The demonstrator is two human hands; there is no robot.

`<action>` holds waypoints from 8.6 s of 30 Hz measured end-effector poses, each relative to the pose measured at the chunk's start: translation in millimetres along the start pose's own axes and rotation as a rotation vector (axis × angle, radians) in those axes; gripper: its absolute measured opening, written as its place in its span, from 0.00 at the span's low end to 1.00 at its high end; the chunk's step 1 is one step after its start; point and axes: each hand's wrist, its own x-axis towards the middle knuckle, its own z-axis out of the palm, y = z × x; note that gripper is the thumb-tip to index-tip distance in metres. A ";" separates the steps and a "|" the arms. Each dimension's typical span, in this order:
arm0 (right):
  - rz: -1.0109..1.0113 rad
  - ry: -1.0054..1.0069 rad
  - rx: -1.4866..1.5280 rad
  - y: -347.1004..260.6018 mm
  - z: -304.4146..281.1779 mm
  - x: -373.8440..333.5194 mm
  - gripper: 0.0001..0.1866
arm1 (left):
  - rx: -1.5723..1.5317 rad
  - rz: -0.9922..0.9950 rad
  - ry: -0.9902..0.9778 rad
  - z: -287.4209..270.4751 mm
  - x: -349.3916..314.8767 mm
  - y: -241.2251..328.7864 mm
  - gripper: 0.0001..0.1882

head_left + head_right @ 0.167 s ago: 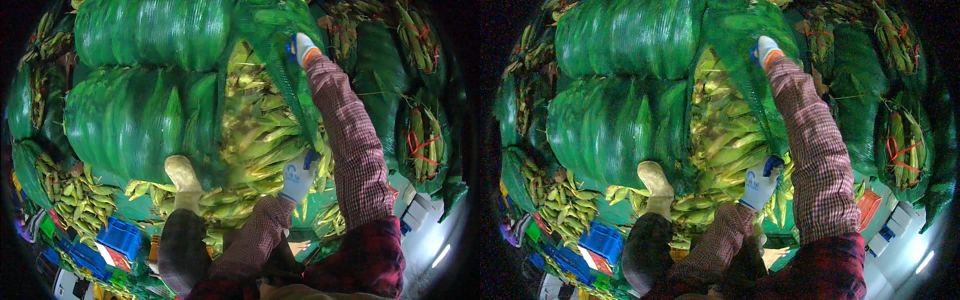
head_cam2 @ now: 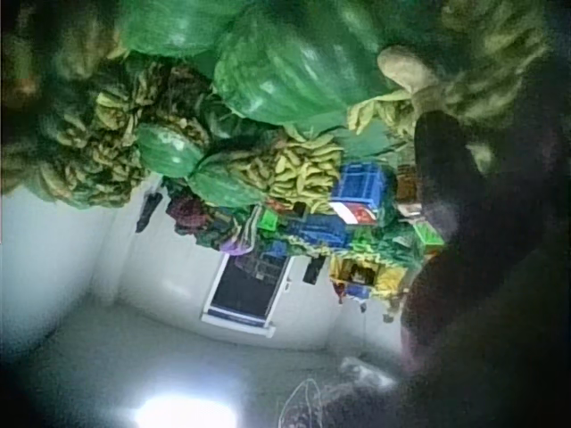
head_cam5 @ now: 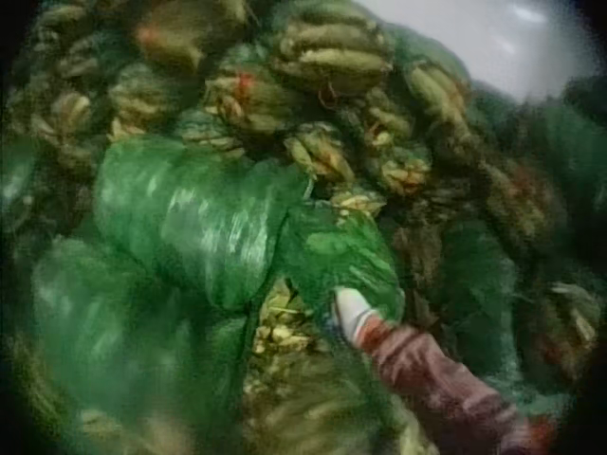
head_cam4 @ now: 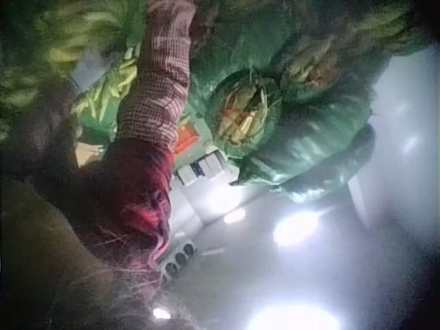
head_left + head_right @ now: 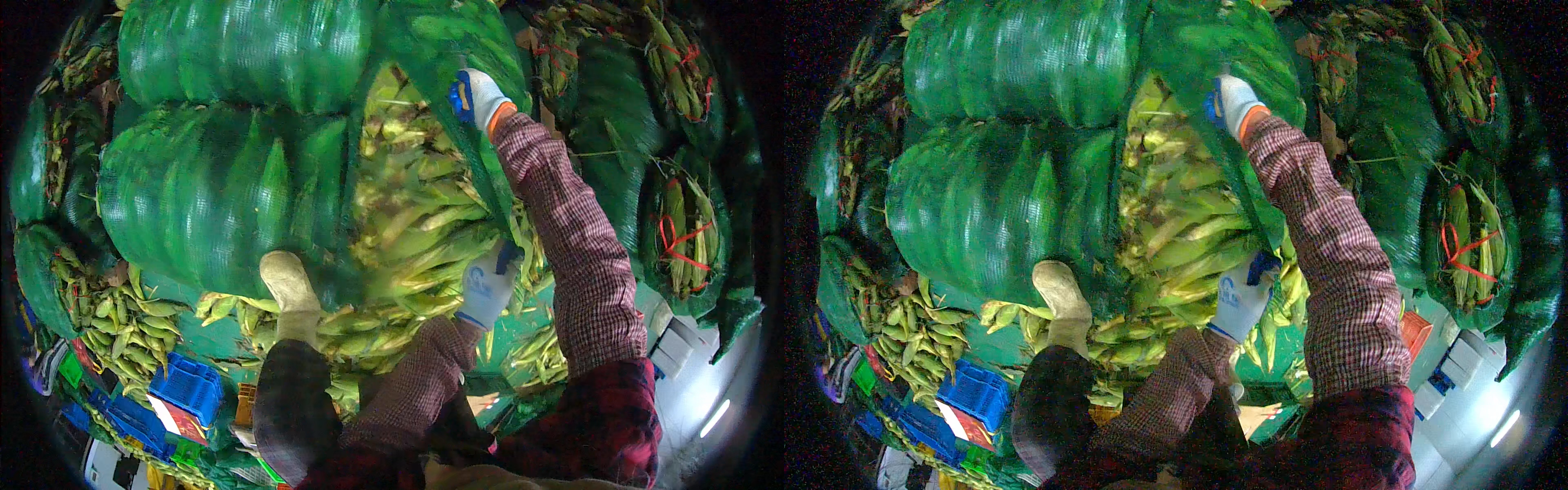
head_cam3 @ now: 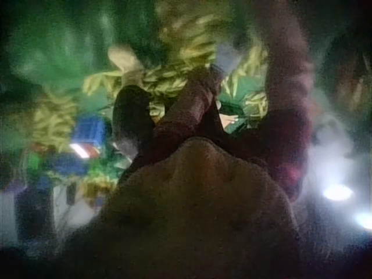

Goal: The person husks corn cobs by hand, removing the outer leaves and silk. They place the husked corn into a blue crate and discard the husks onto the floor. The person also opens a large green mesh bag to retrieve more corn.

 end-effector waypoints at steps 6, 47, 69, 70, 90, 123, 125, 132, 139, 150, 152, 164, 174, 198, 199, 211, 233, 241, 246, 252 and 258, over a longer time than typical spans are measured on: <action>-0.031 -0.050 -0.424 -31.0 -44.8 14.8 0.18 | -0.260 -0.001 -0.049 33.0 -4.4 17.8 0.11; -0.188 0.187 -0.260 -6.0 -180.3 -82.4 0.14 | 0.371 0.193 0.532 13.9 52.2 -37.3 0.22; -0.768 -0.297 -0.724 2.4 -23.0 -146.2 0.17 | 1.173 0.160 0.559 -104.2 150.1 -130.8 0.42; -0.773 -0.099 -0.807 -12.3 -33.6 -131.4 0.19 | 1.155 0.190 0.567 -101.1 151.1 -128.2 0.42; -0.383 -0.233 -0.565 -7.5 -41.6 -172.0 0.21 | 1.221 0.229 0.585 -103.8 150.0 -135.7 0.41; -0.251 0.709 -0.252 165.8 -270.3 -184.9 0.24 | 1.190 0.401 0.659 -103.1 154.3 -141.6 0.37; -0.350 0.672 -0.366 135.9 -268.7 -153.2 0.30 | 1.176 0.420 0.648 -99.7 157.3 -145.0 0.37; -0.476 0.568 -0.788 21.2 -247.1 -18.3 0.30 | 1.177 0.438 0.644 -99.7 154.7 -140.9 0.37; -0.042 0.319 -1.469 45.2 -253.1 -3.7 0.30 | 1.179 0.403 0.614 -100.9 155.6 -141.7 0.37; -0.204 0.355 -0.731 167.6 -266.9 -159.3 0.25 | 1.138 0.502 0.662 -101.5 157.8 -148.9 0.37; -0.180 0.355 -0.541 210.2 -252.5 -216.7 0.24 | 1.158 0.485 0.673 -104.3 155.4 -152.9 0.37; 0.377 -0.080 -0.304 407.5 -169.3 -531.4 0.27 | 1.119 0.265 0.481 -112.5 150.3 -139.7 0.42; 0.463 0.141 0.033 439.8 -253.9 -624.8 0.15 | 1.168 -0.478 -0.166 -49.3 -72.2 -151.8 0.55; 0.202 -0.133 -0.335 409.1 -347.7 -749.2 0.12 | 0.478 0.055 -0.192 124.2 -484.4 65.8 0.33; 0.187 -0.186 -0.405 407.1 -334.9 -747.9 0.13 | 0.607 0.049 -0.104 120.0 -492.0 48.3 0.34; 0.067 -0.310 -0.620 384.0 -310.9 -742.7 0.12 | -0.426 0.039 0.964 23.2 -677.4 37.8 0.21; -0.551 -0.436 -0.967 354.7 -284.3 -718.8 0.15 | -1.093 -0.898 1.142 297.3 -995.3 -258.3 0.21; -0.291 -0.080 -0.762 388.0 -384.6 -698.7 0.16 | -0.676 -0.435 1.036 135.2 -889.9 -170.4 0.15; 0.011 -0.061 -0.392 490.6 -460.8 -703.2 0.05 | -0.555 -0.238 1.227 12.6 -863.5 -153.4 0.15; 0.379 0.100 -0.408 503.4 -484.8 -781.8 0.12 | -0.458 0.178 0.976 -63.0 -655.7 72.0 0.20; 0.158 -0.058 -0.727 458.0 -367.7 -743.3 0.19 | -0.176 -0.110 0.542 -56.8 -446.5 22.7 0.20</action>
